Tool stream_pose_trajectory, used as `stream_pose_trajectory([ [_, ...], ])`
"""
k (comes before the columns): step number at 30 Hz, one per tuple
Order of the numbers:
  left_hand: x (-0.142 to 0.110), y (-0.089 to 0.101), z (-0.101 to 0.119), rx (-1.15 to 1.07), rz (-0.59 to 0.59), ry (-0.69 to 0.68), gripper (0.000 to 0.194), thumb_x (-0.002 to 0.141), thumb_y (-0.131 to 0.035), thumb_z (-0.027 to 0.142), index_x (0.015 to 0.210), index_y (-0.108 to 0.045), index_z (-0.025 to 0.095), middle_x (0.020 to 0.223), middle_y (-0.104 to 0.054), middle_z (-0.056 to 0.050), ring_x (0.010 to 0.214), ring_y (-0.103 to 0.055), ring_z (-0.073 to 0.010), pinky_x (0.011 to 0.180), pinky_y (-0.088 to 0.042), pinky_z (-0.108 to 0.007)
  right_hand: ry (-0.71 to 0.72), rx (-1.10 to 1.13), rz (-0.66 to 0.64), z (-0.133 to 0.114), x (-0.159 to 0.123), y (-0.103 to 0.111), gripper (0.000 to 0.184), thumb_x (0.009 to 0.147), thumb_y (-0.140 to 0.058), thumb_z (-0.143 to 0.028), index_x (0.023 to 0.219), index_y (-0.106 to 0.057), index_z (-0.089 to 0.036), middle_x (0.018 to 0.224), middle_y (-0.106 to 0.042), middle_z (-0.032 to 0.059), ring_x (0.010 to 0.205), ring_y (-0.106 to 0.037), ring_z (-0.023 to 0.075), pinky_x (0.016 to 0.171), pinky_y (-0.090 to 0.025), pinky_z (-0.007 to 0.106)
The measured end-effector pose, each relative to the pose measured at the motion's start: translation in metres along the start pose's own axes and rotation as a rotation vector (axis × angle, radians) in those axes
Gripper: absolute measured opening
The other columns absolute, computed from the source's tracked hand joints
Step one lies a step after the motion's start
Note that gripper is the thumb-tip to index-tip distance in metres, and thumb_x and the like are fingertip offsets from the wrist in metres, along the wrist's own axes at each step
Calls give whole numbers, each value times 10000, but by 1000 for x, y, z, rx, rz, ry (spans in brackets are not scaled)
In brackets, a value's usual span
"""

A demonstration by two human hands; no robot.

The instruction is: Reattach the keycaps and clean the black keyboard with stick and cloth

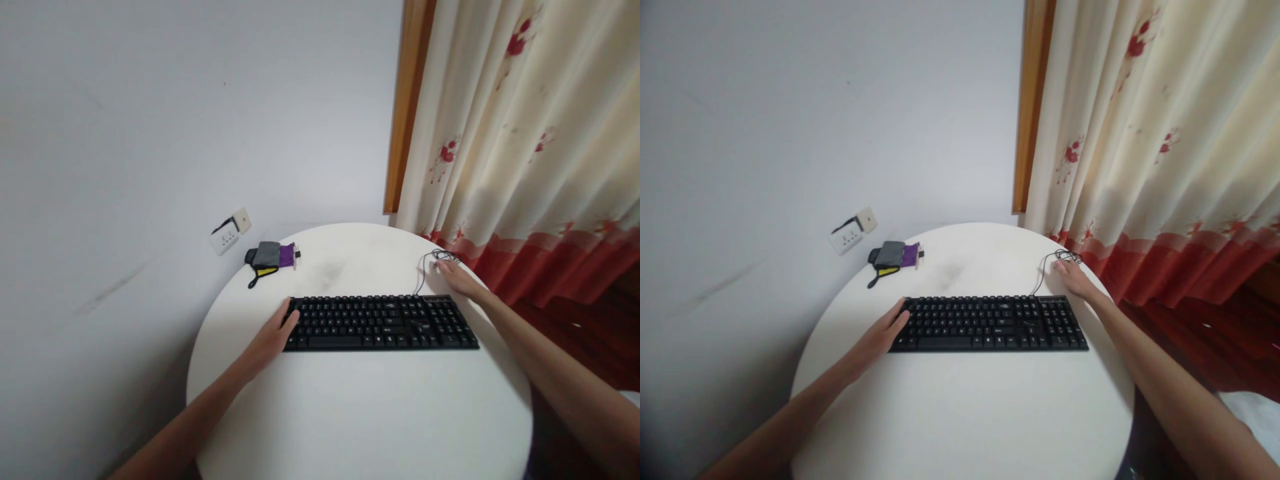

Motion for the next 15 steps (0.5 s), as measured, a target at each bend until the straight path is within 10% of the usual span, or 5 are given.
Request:
stream_pose_trajectory([
  [9,-27,-10,11,-188,-40,59,721,941,-289,609,1532,-202,206,1586,-165,-35,1454,-148,-209,1193,-121,-370,-113,32,-58,-9,-62,-14,613,926,-311,-561,1302,-562,-148,1405,-518,148,1354,-409,288,1150,-271,460],
  [15,-20,-24,14,-185,-101,86,802,925,-286,650,1543,-134,161,1596,-93,-55,1461,-79,-207,1192,-88,-363,-110,-30,-168,-2,-48,-24,692,916,-274,-570,1347,-524,-89,1454,-456,163,1375,-382,274,1169,-251,423],
])
Point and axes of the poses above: each hand's wrist, its own x-axis towards the middle knuckle, its own y-axis out of the back of the hand, z = x × y, the point moved 7 cm from there along x, towards the middle knuckle
